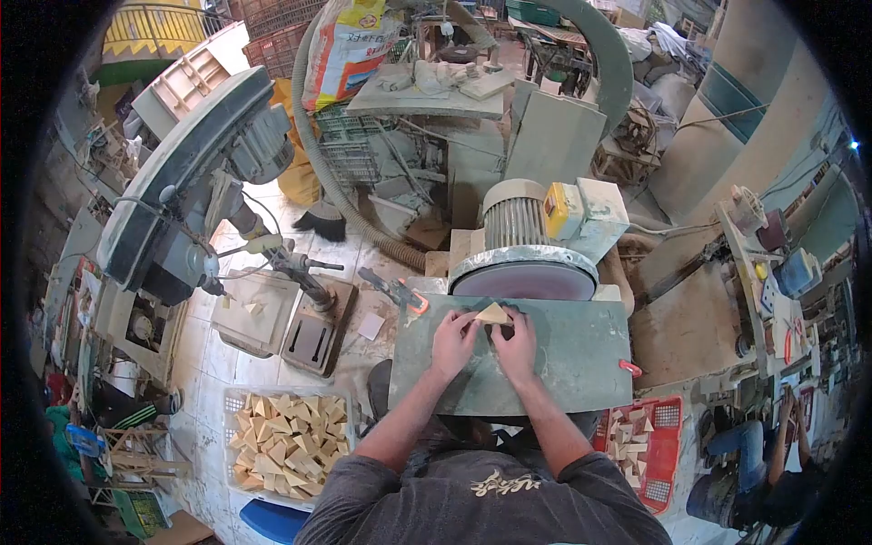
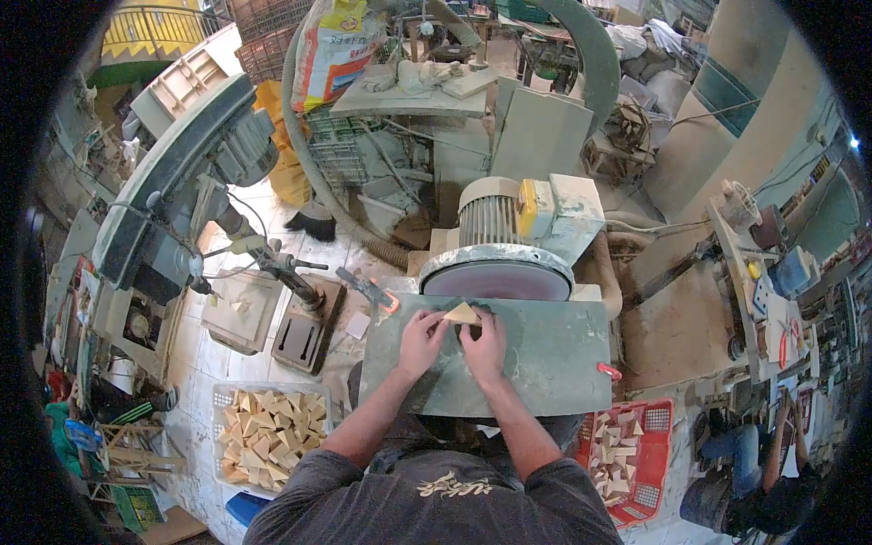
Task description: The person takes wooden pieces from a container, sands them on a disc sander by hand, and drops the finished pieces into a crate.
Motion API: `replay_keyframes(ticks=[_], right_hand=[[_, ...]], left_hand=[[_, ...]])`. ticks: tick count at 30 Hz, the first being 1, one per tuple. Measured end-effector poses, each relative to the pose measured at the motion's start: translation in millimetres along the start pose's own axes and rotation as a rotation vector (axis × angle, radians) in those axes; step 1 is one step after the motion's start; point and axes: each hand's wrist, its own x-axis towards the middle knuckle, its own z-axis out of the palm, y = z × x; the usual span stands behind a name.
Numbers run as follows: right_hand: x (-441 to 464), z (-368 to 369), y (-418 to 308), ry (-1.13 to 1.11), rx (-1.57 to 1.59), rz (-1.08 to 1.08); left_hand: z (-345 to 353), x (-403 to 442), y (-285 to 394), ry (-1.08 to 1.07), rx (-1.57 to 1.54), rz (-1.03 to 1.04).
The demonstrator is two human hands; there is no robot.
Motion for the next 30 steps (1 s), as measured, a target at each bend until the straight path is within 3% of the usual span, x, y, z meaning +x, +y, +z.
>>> replay_keyframes(ticks=[3, 5, 9, 17, 21, 26, 30], right_hand=[[-1, -2, 2, -0.045, -0.011, 0.021], [0, 1, 7, -0.044, -0.100, -0.017], [2, 6, 10, 0.022, -0.143, -0.080], [13, 10, 7, -0.023, -0.209, -0.020], [13, 10, 9, -0.032, -0.228, -0.021], [14, 2, 8, -0.016, -0.177, 0.099], [14, 4, 9, -0.021, -0.167, 0.079]], left_hand=[[6, 3, -6, 0.032, -0.078, -0.018], [4, 4, 8, 0.013, -0.365, -0.252], [0, 4, 17, 0.002, -0.371, -0.219], [5, 5, 8, -0.136, -0.053, -0.168], [6, 4, 7, -0.153, -0.056, -0.147], [5, 7, 15, -0.200, 0.201, 0.081], [1, 8, 17, -0.223, 0.109, 0.005]])
